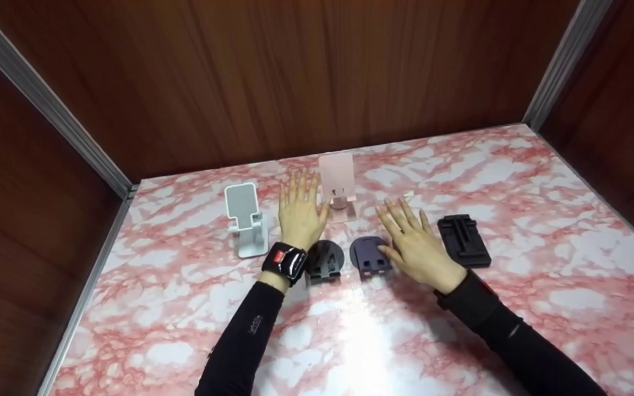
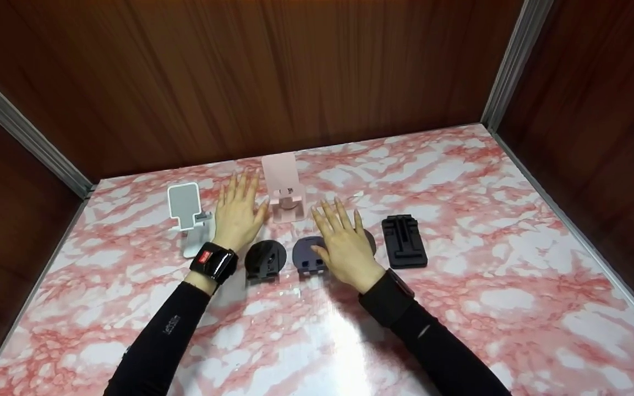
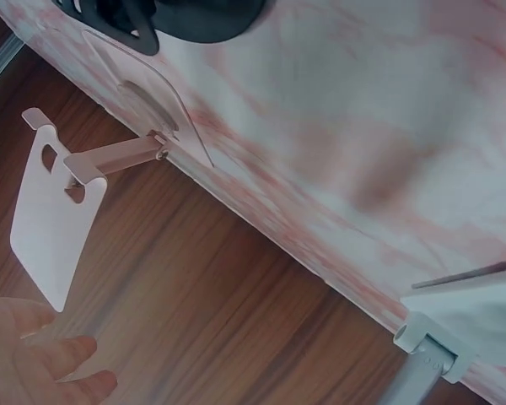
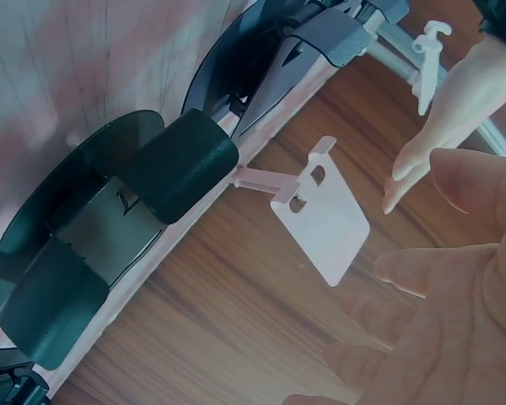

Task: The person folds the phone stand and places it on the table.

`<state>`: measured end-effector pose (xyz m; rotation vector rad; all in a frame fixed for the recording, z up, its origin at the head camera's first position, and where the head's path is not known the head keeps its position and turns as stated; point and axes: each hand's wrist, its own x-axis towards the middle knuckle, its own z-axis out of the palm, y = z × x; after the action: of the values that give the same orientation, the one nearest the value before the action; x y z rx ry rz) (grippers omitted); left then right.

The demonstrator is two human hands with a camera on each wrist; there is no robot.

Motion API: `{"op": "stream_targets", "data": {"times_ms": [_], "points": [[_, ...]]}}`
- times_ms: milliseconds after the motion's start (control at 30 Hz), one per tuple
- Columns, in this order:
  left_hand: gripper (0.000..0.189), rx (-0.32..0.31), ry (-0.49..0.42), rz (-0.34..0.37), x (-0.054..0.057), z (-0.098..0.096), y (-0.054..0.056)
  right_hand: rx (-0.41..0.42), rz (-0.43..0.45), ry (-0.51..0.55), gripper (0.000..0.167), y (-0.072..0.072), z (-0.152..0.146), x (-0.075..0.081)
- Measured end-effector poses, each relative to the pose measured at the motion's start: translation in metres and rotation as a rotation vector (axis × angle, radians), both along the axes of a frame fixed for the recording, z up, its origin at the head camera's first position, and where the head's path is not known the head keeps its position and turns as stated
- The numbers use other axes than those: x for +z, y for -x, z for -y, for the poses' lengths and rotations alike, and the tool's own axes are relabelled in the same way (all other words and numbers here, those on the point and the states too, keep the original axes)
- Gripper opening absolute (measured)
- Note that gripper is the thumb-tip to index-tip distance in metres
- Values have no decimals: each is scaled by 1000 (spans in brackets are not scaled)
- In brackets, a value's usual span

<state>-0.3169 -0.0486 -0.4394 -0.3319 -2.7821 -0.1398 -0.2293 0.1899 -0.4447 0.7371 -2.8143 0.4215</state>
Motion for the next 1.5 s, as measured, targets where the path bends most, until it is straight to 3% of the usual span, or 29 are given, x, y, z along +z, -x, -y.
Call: {"op": "stream_targets", "data": {"times_ms": [400,600,700,933,1033,1133,1267,1500], "points": [[69,9,-75,7,1,-13,10,9,-17,13,69,-2,1,-1],[70,14,-148,49,0,-15,16,6,-3,16,69,-3,1,-2],[68,-8,-264,93,0,-16,19,5,5,14,69,-3,2,-2],[56,-134,-715,262,-1,-13,31,3,-6,7,68,-2,1,-1],[46,-187,-879,283,-2,-11,35,4,-8,6,68,-2,1,-1],[37,-221,-987,259,-3,-10,38,5,-5,11,69,-2,1,-1],[30,-204,-1014,232,-4,-10,41,5,5,23,69,-2,0,-2],[13,-141,-974,198,-1,-13,45,9,11,28,68,-1,0,-2]]}}
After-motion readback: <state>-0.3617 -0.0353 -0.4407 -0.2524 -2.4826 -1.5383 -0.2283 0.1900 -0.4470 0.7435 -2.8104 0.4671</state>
